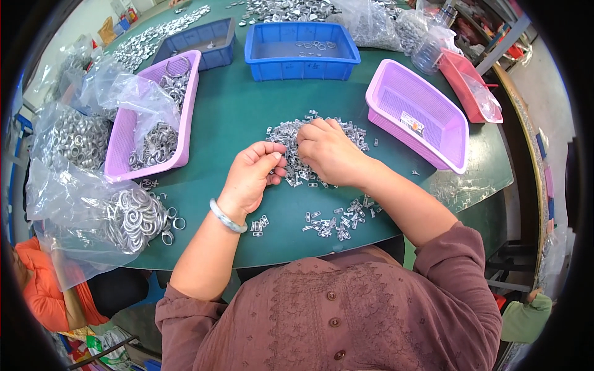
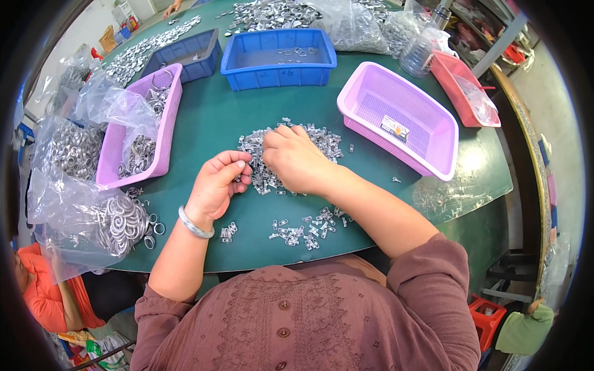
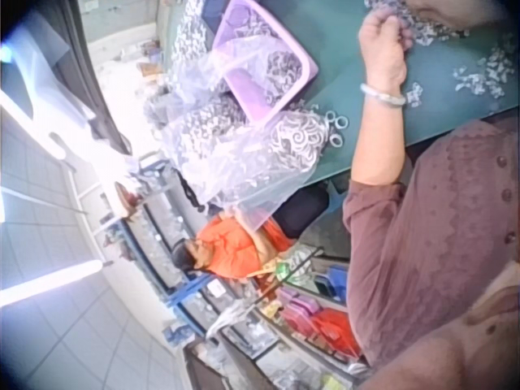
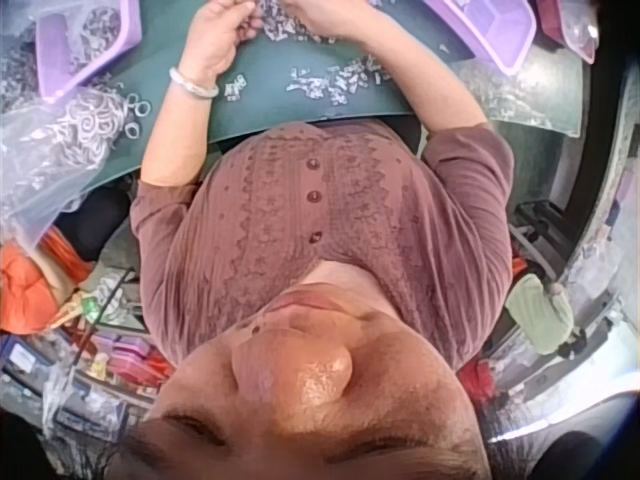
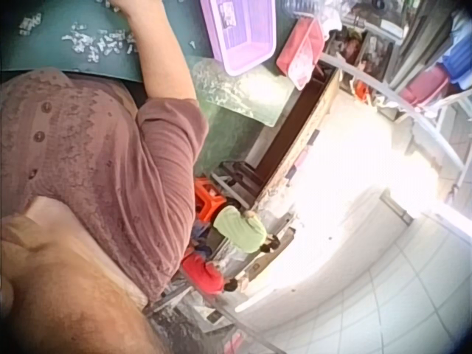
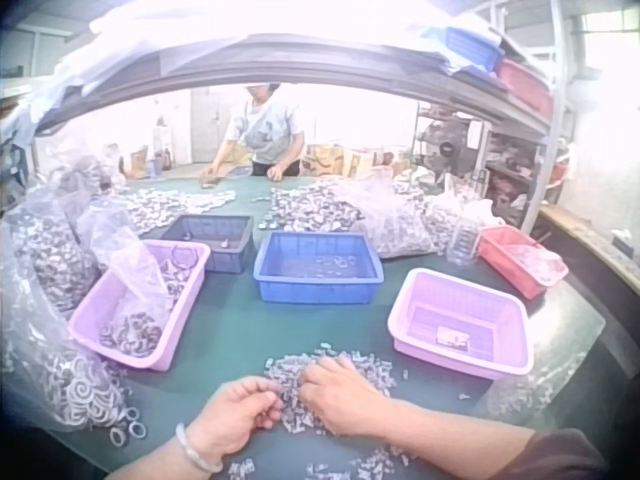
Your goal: The person assembles small metal hardware components by picking up pieces from the table and fitting them together by hand.
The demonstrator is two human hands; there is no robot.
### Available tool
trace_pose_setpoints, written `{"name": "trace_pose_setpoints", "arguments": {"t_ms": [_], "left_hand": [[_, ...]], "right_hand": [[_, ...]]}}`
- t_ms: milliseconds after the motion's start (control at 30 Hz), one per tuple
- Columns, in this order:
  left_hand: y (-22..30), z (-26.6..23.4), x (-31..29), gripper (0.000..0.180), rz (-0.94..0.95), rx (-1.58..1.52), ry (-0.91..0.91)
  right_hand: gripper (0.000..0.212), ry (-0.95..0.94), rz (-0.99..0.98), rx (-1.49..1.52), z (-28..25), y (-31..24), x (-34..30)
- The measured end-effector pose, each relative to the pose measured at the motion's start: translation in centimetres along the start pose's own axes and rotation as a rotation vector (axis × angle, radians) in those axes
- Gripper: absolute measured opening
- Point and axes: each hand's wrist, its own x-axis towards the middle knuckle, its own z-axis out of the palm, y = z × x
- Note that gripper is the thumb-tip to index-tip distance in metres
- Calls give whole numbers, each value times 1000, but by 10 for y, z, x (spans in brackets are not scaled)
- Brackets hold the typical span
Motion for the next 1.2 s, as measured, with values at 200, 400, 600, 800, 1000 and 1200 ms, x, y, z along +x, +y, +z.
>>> {"name": "trace_pose_setpoints", "arguments": {"t_ms": [200, 400, 600, 800, 1000, 1200], "left_hand": [[1, 4, -3, 11, -29, 115, -44], [0, 7, -8, 11, -51, -2, -125], [-1, 6, -8, 9, -4, -24, -166], [-3, 7, -8, 9, 34, -22, -166], [-5, 9, -8, 10, 54, -5, -170], [-3, 12, -10, 15, 21, -18, -127]], "right_hand": [[3, 130, 10, 280, -9, -7, -3], [10, 237, 3, 395, -14, -17, -8], [9, 207, 284, 787, -14, -15, -15], [15, 119, 427, 1026, -10, -14, -19], [15, 78, 530, 1144, -6, -14, -20], [9, 204, 427, 963, -11, -20, -18]]}}
